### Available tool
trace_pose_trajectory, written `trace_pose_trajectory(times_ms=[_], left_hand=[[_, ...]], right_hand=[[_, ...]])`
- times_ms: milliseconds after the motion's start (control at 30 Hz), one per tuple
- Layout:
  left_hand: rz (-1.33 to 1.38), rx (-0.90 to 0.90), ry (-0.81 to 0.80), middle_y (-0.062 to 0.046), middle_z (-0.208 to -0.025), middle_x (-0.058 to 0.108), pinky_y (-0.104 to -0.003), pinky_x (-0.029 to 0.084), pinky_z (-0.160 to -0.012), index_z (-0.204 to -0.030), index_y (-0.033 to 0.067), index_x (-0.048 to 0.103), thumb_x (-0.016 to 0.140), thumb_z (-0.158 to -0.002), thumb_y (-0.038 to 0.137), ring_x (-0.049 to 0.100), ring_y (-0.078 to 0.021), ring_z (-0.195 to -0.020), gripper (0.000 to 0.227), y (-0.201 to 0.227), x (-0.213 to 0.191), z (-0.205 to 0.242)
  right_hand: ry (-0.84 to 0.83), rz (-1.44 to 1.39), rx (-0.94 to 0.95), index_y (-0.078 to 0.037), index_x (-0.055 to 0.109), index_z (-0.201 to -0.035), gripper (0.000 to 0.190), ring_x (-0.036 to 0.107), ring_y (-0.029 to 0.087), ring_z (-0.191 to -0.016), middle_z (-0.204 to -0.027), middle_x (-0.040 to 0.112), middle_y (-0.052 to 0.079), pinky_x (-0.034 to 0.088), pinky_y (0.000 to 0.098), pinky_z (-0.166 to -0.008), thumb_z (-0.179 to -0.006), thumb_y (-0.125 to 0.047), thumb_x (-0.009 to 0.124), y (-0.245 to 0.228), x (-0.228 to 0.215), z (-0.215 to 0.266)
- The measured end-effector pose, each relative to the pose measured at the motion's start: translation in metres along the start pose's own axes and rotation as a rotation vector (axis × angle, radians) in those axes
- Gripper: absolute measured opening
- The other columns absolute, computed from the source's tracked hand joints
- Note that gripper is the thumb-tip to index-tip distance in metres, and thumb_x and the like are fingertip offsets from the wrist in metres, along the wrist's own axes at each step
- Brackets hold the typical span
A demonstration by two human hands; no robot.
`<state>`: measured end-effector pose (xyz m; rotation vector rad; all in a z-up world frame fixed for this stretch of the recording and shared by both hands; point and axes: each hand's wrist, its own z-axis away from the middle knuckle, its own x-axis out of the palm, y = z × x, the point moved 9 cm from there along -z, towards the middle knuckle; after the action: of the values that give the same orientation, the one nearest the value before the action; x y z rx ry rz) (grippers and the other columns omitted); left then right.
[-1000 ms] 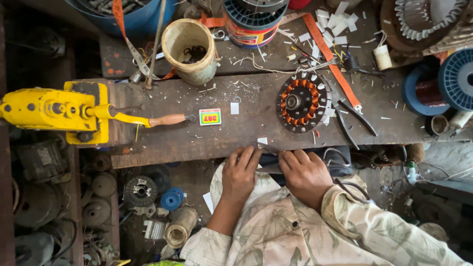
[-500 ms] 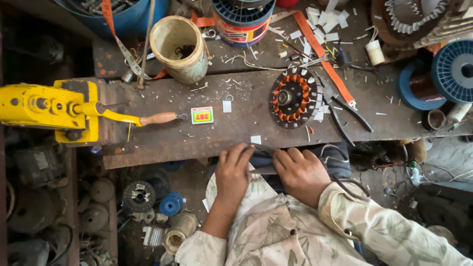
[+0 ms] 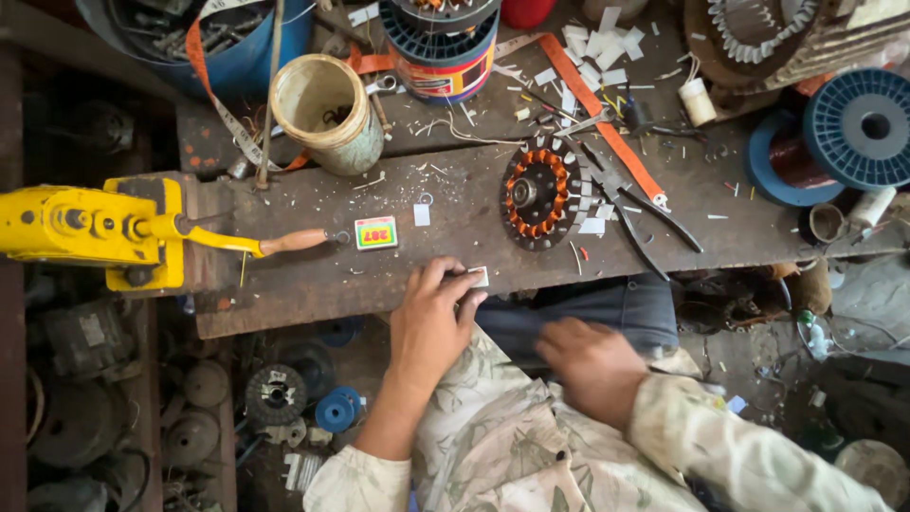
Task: The person cuts small rectangular pieces of white insulating material using scissors and places them into the slots of a copper-wound motor stator. They repeatedly cut, trim, and insert the material to insulate the windings.
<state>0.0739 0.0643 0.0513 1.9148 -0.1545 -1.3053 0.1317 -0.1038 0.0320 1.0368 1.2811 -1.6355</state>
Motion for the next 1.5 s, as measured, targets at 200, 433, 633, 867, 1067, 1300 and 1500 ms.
trace_pose_trajectory(times_ms=[200, 433, 633, 867, 1067, 1300, 1500], left_hand=[[0.015, -0.119, 0.032, -0.004, -0.109, 0.065, -0.043, 0.054, -0.081, -0.107, 0.0174, 0.073, 0.08, -0.08, 0.015, 0.063, -0.0298, -0.104, 0.028, -0.009, 0.013, -0.008], [0.081, -0.213, -0.042, -0.009, -0.105, 0.064, -0.046, 0.052, -0.078, -0.093, 0.0094, 0.065, 0.084, -0.074, 0.012, 0.066, -0.034, -0.097, 0.027, -0.029, 0.028, -0.017], [0.33, -0.375, -0.11, -0.007, -0.086, 0.074, -0.036, 0.053, -0.066, -0.1, 0.0073, 0.063, 0.081, -0.087, 0.015, 0.069, -0.0235, -0.069, 0.023, -0.034, 0.044, 0.007], [1.306, -0.439, 0.071, -0.009, -0.097, 0.071, -0.031, 0.057, -0.073, -0.109, -0.0027, 0.066, 0.07, -0.094, -0.002, 0.071, -0.0173, -0.084, 0.016, -0.011, 0.048, 0.028], [1.505, -0.481, 0.165, -0.011, -0.094, 0.072, -0.028, 0.056, -0.071, -0.118, -0.0045, 0.07, 0.073, -0.091, 0.001, 0.069, -0.0162, -0.082, 0.027, 0.008, 0.031, 0.031], [1.504, -0.555, 0.217, -0.016, -0.089, 0.076, -0.034, 0.063, -0.068, -0.108, -0.0082, 0.071, 0.074, -0.086, -0.003, 0.075, -0.0214, -0.074, 0.023, 0.042, 0.031, 0.016], [1.397, -0.487, 0.287, -0.018, -0.091, 0.077, -0.033, 0.064, -0.074, -0.109, -0.0115, 0.072, 0.076, -0.085, -0.006, 0.075, -0.02, -0.078, 0.025, 0.053, 0.024, 0.02]], right_hand=[[-0.199, -0.368, 0.195, -0.009, 0.067, -0.119, 0.041, 0.066, 0.037, -0.099, -0.106, 0.07, 0.015, 0.053, 0.0478, -0.083, -0.083, -0.029, 0.074, 0.045, 0.017, 0.01], [-0.218, -0.135, 0.1, -0.005, 0.058, -0.132, 0.058, 0.058, 0.037, -0.115, -0.123, 0.061, 0.018, 0.048, 0.0465, -0.095, -0.084, -0.034, 0.074, 0.052, 0.075, -0.01], [0.27, 0.039, 0.201, -0.02, 0.059, -0.131, 0.046, 0.056, 0.034, -0.118, -0.12, 0.062, 0.012, 0.045, 0.046, -0.1, -0.086, -0.023, 0.069, 0.091, 0.034, 0.069], [-0.107, 0.037, 0.295, -0.028, 0.052, -0.15, 0.084, 0.062, 0.031, -0.106, -0.123, 0.063, 0.011, 0.051, 0.0413, -0.091, -0.071, -0.002, 0.064, 0.104, 0.04, 0.097], [0.306, -0.939, 0.405, -0.006, 0.057, -0.141, 0.073, 0.07, 0.02, -0.075, -0.091, 0.069, 0.008, 0.058, 0.0325, -0.068, -0.07, -0.009, 0.074, 0.115, 0.022, 0.159], [0.196, -2.276, 0.431, 0.009, 0.039, -0.148, 0.096, 0.047, 0.014, -0.063, -0.08, 0.052, 0.008, 0.034, 0.0252, -0.051, -0.08, -0.044, 0.082, 0.052, 0.102, 0.107], [0.275, -1.902, 0.112, 0.011, 0.039, -0.152, 0.089, 0.041, 0.012, -0.074, -0.082, 0.044, 0.001, 0.035, 0.0264, -0.067, -0.083, -0.022, 0.085, 0.011, 0.035, 0.091]])
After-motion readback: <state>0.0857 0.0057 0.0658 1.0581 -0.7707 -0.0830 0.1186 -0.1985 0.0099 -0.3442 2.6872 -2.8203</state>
